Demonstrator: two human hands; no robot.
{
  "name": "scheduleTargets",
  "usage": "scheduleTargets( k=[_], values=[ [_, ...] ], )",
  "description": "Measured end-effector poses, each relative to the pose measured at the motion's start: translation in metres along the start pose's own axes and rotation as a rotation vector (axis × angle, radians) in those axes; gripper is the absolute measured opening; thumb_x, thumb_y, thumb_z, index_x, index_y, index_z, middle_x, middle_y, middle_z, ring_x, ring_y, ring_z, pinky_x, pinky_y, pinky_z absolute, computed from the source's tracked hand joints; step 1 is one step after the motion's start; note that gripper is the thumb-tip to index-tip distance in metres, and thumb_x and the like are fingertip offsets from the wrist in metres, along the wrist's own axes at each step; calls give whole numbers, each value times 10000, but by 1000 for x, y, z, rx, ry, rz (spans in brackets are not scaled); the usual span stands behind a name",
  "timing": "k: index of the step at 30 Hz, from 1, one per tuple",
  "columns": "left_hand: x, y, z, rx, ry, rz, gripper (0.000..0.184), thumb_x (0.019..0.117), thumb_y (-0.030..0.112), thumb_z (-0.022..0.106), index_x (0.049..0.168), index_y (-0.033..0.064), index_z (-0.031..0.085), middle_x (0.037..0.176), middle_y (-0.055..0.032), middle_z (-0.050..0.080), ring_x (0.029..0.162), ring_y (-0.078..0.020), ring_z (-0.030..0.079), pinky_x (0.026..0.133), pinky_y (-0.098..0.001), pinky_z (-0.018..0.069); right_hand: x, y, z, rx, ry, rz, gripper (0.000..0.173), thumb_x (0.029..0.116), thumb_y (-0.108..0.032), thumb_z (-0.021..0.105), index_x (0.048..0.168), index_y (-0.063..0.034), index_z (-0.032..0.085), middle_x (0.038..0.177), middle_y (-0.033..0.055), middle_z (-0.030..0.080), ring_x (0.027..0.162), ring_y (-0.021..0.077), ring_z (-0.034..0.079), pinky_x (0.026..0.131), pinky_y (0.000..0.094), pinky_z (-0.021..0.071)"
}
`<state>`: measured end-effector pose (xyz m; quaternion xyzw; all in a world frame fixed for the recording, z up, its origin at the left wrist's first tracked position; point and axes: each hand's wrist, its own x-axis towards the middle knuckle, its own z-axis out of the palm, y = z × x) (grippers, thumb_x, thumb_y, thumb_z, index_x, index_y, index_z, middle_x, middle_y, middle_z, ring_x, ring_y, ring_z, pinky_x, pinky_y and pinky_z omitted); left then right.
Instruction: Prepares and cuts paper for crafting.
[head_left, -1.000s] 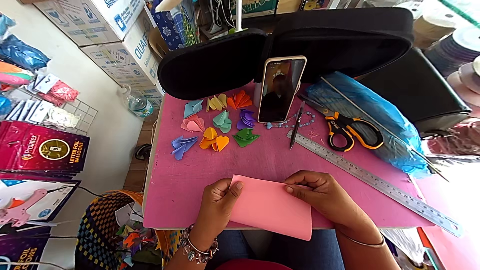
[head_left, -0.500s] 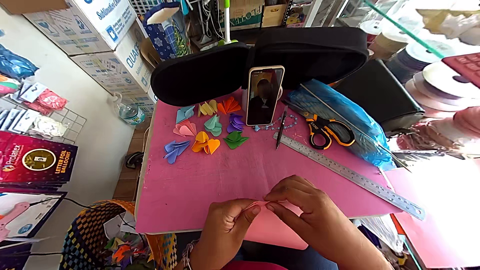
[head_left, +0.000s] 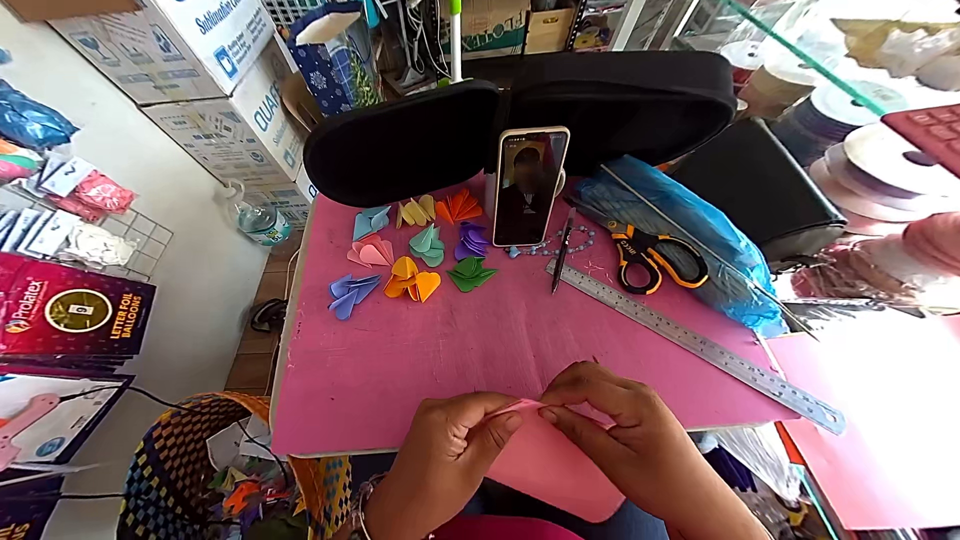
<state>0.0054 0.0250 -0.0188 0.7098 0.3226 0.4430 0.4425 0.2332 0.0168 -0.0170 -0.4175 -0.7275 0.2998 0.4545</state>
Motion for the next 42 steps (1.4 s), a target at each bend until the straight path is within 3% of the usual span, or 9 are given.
scheduleTargets(
  k=[5,9,14,22,31,35,37,39,42],
  values=[
    [-1,-3,-11,-102,70,-68,237,982,169,678,1138,-9,688,1008,-14,751,876,-18,708,767,-183,602,-5,14,-8,167,129,103,84,985,-253,672,994,-193,730,958,-97,708,884,-10,656,777,145,547],
    [-4,-7,-6,-145,139,29,378,981,161,682,1297,23,526,1074,-37,741,937,-74,716,798,-222,602,-11,23,-1,298,200,95,87,991,-258,679,1026,-217,747,978,-111,719,889,-10,669,791,145,562],
    [-4,-11,-7,-78,115,158,217,994,175,673,1136,19,623,1109,-84,711,980,-81,706,822,-214,606,-13,25,0,364,217,39,111,999,-237,670,1070,-217,754,1016,-99,727,936,3,679,826,147,563],
    [-3,-7,-12,-91,140,64,161,967,127,701,1027,-4,630,982,-53,731,875,-51,716,782,-198,609,-10,18,-4,332,216,54,97,989,-219,685,1054,-202,754,1010,-91,728,912,7,682,811,149,570],
    [0,-10,-7,-289,240,-27,280,942,28,689,1161,60,517,974,17,732,879,-52,713,798,-216,596,-10,15,-7,350,215,131,95,980,-218,694,1041,-182,757,975,-75,737,861,7,692,773,152,583],
    [5,-11,7,-612,131,-173,613,944,97,703,1426,-37,349,1280,-90,670,1131,-170,686,942,-334,586,-9,15,2,387,254,170,96,980,-203,692,1036,-158,755,943,-60,739,812,12,694,740,160,591],
    [7,-7,20,-666,167,-283,558,896,70,749,1374,-44,485,1208,-58,706,1073,-133,707,919,-312,602,-8,13,7,402,259,178,92,975,-197,696,1032,-157,756,930,-63,741,798,8,694,731,157,591],
    [8,-8,33,-649,289,-339,265,875,16,754,1132,-8,691,1015,-35,765,931,-95,734,856,-286,615,-8,11,11,415,266,175,88,972,-183,701,1031,-150,756,930,-56,740,797,11,692,733,158,589],
    [9,-8,39,-634,371,-379,89,898,-4,722,978,32,736,906,-29,775,848,-86,744,822,-281,620,-9,12,12,399,282,179,80,969,-176,703,1020,-149,758,927,-58,739,795,4,688,729,154,586]
  ],
)
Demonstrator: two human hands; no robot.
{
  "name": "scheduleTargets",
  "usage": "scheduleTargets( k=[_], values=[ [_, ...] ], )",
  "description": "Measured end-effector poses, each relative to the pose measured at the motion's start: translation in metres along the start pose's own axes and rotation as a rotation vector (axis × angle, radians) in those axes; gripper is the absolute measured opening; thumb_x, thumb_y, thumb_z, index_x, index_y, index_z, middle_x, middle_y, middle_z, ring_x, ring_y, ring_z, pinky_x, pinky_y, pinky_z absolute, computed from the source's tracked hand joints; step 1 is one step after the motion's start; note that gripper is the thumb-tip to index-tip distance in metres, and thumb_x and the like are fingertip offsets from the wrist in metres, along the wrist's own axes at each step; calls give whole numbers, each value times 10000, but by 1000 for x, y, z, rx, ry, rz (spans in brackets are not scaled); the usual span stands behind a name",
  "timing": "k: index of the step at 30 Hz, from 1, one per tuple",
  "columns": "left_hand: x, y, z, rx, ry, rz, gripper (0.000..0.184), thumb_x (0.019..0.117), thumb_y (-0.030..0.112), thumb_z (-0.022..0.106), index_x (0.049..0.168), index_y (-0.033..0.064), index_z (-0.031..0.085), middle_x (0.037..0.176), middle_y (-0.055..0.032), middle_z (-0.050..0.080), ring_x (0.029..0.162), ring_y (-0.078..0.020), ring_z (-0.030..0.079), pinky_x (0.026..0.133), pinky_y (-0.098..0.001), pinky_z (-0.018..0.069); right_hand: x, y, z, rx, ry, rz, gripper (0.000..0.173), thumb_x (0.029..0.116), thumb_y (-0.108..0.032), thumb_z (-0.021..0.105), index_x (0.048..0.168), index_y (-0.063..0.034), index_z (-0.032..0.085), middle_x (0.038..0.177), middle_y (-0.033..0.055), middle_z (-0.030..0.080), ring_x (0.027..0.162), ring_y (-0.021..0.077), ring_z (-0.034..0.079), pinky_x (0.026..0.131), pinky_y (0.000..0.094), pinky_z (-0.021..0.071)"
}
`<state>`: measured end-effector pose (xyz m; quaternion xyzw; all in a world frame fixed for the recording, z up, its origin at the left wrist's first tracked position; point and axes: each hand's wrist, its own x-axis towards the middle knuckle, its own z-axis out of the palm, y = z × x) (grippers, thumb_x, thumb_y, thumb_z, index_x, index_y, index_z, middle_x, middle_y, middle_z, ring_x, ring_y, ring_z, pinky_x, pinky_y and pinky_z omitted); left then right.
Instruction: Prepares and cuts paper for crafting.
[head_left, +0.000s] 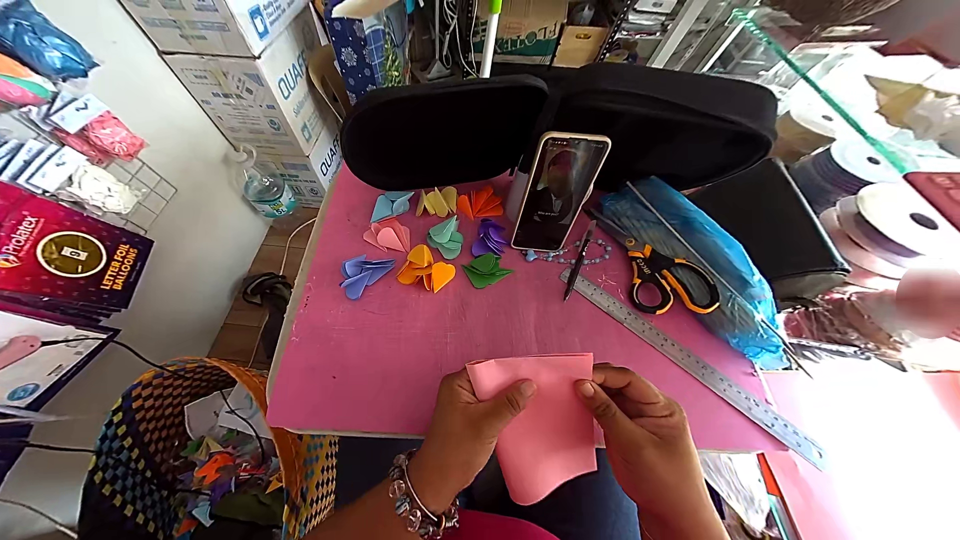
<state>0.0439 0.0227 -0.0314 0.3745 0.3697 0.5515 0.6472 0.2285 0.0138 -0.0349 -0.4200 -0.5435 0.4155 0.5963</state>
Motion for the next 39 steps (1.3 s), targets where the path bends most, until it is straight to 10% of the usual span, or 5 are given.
scheduleTargets(
  k=[21,39],
  values=[
    [6,-9,-20,165,19,209,200,1048,109,547,986,59,731,848,9,742,770,-50,716,724,-231,610,0,0,7,79,114,131,81,963,-76,677,1003,-83,747,863,-22,754,725,33,710,674,183,609],
    [-15,-3,-21,194,-265,-105,142,1030,111,589,1000,46,712,862,16,753,767,-74,740,717,-269,637,8,-11,-8,65,264,81,100,976,-60,641,981,-82,739,835,-33,743,710,31,704,664,182,607]
  ],
)
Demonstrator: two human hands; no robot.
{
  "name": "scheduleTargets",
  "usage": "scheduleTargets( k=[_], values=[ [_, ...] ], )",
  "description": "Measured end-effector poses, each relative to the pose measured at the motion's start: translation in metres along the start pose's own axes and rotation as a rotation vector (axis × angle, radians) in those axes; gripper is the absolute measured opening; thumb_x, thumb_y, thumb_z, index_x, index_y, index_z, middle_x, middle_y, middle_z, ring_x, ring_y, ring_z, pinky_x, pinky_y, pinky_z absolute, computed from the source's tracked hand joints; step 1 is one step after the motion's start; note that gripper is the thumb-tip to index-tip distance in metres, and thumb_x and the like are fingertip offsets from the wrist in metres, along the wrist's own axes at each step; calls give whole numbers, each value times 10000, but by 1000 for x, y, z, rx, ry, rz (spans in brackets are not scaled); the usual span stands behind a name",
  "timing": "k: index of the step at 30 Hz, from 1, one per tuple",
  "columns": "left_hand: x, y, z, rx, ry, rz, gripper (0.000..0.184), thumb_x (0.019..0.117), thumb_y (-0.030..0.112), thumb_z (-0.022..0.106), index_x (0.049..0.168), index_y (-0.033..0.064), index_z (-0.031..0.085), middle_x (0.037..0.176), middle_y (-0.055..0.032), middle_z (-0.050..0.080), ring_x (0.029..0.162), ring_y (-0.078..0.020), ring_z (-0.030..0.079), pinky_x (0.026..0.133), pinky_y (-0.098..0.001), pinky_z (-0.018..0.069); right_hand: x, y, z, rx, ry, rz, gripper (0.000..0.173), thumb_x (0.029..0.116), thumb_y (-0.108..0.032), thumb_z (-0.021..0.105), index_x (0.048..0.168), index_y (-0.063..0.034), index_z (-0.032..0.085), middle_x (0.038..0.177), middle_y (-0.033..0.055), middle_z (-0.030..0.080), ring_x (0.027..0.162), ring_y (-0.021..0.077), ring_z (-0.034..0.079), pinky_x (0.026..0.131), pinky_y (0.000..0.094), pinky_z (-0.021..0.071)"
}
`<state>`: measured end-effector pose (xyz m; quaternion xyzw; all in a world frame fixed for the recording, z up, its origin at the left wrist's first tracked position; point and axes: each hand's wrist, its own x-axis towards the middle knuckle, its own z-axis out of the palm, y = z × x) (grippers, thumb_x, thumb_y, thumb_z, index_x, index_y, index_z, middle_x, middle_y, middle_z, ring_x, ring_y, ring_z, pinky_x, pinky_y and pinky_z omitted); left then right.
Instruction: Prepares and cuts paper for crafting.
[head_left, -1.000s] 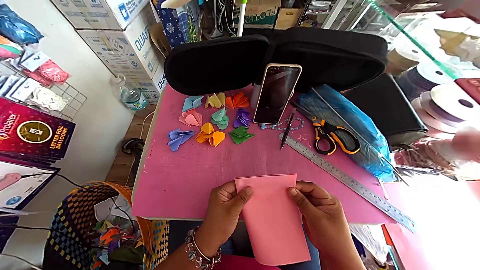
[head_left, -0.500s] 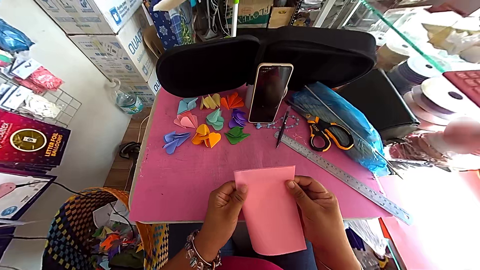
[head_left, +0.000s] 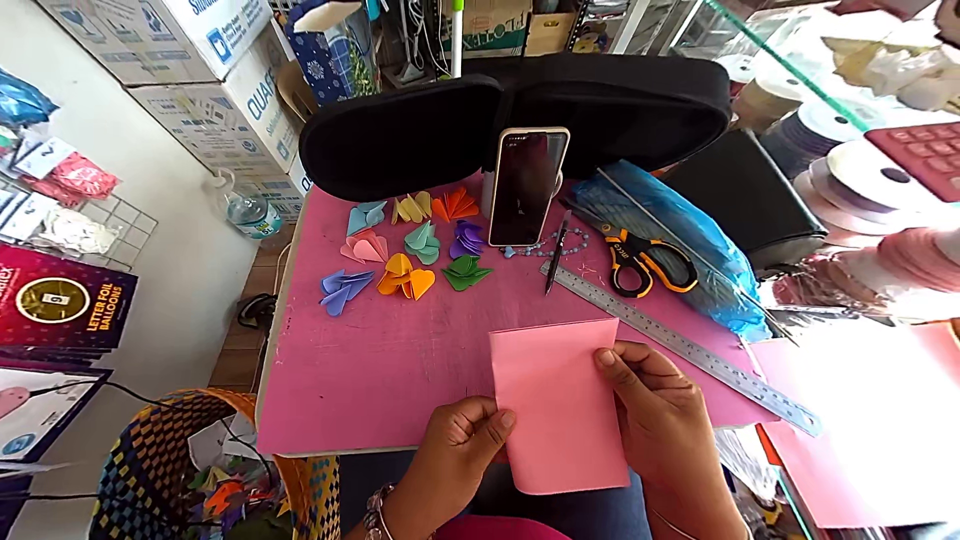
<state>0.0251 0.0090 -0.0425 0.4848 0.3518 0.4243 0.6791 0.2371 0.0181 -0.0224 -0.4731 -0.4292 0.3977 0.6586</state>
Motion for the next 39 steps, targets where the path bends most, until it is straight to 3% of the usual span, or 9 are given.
scheduleTargets(
  k=[3,10,18,23,27,32,35,39],
  values=[
    [-2,-4,2,-16,-21,-33,127,1030,111,591,1003,51,699,872,11,753,779,-87,745,725,-285,642,1,-2,-3,8,-8,10,102,976,-57,642,987,-85,740,841,-34,748,713,31,708,665,185,610],
    [0,-8,10,72,-1,98,179,1042,116,567,1005,28,718,872,14,754,815,-30,723,759,-219,605,-3,-1,-2,53,-6,36,94,975,-66,649,986,-81,741,844,-21,747,719,35,709,670,192,612],
    [-5,-14,14,148,-80,25,217,1038,176,588,900,47,693,743,63,681,686,21,657,659,-169,564,4,-9,-12,66,74,7,121,978,-37,618,980,-74,733,837,-20,746,717,42,712,675,197,615],
    [-4,-14,14,325,-31,107,282,1041,246,587,856,40,642,657,54,582,585,60,539,563,-109,458,3,-8,-12,106,85,11,124,972,-29,629,972,-80,741,842,-14,752,723,48,717,678,204,618],
    [-6,-12,11,349,-88,93,293,1037,267,596,880,26,652,725,10,703,650,14,670,624,-155,559,4,-10,-11,91,112,17,129,975,-20,615,966,-71,734,834,-14,751,713,51,718,672,202,619],
    [-4,-6,-1,414,-104,83,270,1038,283,597,1005,37,702,797,21,720,696,20,658,652,-149,545,6,-12,-14,116,56,15,107,973,-31,636,983,-70,735,849,-2,753,727,56,721,683,211,622],
    [0,1,-6,586,-69,84,326,1050,339,559,959,73,724,687,56,637,586,43,552,549,-138,454,5,-12,-11,124,21,11,86,964,-48,664,980,-71,745,857,6,755,741,62,724,699,216,624],
    [2,18,-12,868,-203,-20,444,1066,403,486,833,78,679,621,-12,595,539,-90,556,502,-286,428,2,-9,-9,94,-11,13,82,957,-58,675,982,-78,750,858,-1,757,738,55,724,695,210,622]
  ],
)
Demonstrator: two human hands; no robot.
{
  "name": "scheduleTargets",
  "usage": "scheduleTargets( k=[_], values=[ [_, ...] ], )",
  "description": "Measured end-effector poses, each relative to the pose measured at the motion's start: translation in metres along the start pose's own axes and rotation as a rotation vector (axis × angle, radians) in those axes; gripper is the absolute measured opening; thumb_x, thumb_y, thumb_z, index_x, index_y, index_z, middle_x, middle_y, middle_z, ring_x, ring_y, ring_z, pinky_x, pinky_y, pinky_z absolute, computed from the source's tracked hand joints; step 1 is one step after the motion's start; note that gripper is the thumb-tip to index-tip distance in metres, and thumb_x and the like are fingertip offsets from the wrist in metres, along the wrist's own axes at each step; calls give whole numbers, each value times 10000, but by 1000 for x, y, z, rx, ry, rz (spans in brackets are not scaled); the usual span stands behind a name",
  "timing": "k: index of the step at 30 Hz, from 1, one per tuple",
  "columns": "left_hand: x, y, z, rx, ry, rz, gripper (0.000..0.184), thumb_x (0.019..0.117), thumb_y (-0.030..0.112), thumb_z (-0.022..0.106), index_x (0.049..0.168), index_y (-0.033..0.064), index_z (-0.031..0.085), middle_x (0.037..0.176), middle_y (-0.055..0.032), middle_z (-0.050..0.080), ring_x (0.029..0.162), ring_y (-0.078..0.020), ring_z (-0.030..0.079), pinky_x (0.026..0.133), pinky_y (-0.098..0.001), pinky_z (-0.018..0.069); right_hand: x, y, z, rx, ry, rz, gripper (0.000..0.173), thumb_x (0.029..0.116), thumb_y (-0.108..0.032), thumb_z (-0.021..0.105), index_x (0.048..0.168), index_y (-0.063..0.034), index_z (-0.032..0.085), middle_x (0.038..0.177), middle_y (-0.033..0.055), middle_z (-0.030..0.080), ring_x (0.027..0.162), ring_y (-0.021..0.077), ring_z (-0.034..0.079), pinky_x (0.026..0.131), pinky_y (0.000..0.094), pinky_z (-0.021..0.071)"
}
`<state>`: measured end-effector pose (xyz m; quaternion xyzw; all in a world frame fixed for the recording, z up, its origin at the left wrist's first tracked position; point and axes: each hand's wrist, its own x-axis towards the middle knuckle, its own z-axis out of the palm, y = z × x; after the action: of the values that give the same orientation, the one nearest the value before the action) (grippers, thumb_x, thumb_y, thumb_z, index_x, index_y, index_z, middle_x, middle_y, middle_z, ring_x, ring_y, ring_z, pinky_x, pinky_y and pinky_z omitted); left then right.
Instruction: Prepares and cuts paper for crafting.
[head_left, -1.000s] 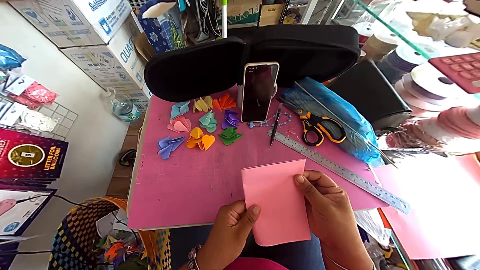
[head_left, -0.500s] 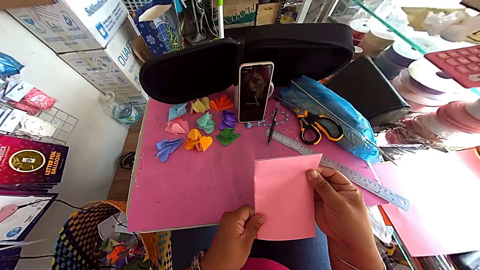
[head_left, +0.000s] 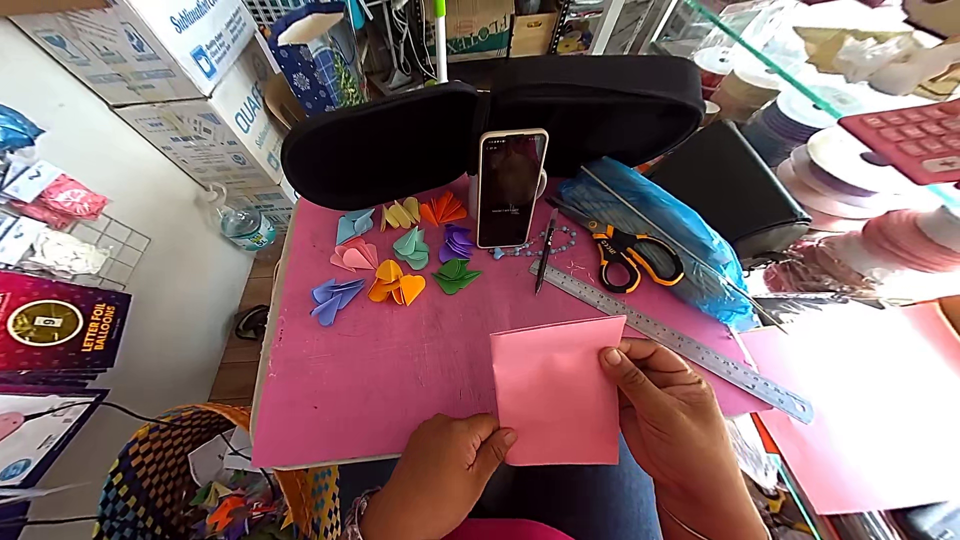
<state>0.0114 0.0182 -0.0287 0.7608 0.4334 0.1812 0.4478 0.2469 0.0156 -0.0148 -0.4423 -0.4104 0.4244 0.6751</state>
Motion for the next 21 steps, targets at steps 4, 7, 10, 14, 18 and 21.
scheduleTargets(
  k=[4,7,10,14,18,21],
  values=[
    [0,-3,-9,-25,57,40,424,1042,436,535,840,98,692,649,17,628,575,-54,590,531,-254,470,-5,5,3,13,-45,33,80,959,-70,680,993,-79,752,865,5,759,746,57,726,700,218,626],
    [4,-5,-10,-314,202,139,261,1019,281,628,935,53,724,791,31,713,713,17,667,656,-162,564,-9,10,7,30,-82,68,81,961,-90,689,1006,-92,757,876,3,759,753,56,725,698,214,622],
    [7,-1,-8,-533,299,177,159,1009,162,640,991,26,722,854,10,748,762,-24,714,703,-194,606,-11,13,12,46,-98,89,79,957,-92,696,1007,-92,757,875,3,758,750,50,723,694,210,619],
    [11,-5,-5,-540,386,165,160,1002,173,647,963,38,726,830,13,750,744,-37,724,683,-205,615,-12,18,15,42,-88,81,79,957,-85,693,1004,-85,757,878,8,758,755,52,722,698,207,617],
    [14,-9,-4,-552,406,124,159,1003,160,642,949,38,729,814,16,746,731,-33,720,685,-198,611,-11,22,17,27,-69,93,78,956,-73,689,997,-82,755,875,10,757,748,51,720,693,206,615],
    [17,-12,-3,-610,406,121,161,1020,146,612,968,38,720,817,18,739,732,-36,714,690,-201,607,-9,24,17,18,-48,111,78,958,-65,679,988,-74,751,864,13,754,738,55,718,689,206,615]
  ],
)
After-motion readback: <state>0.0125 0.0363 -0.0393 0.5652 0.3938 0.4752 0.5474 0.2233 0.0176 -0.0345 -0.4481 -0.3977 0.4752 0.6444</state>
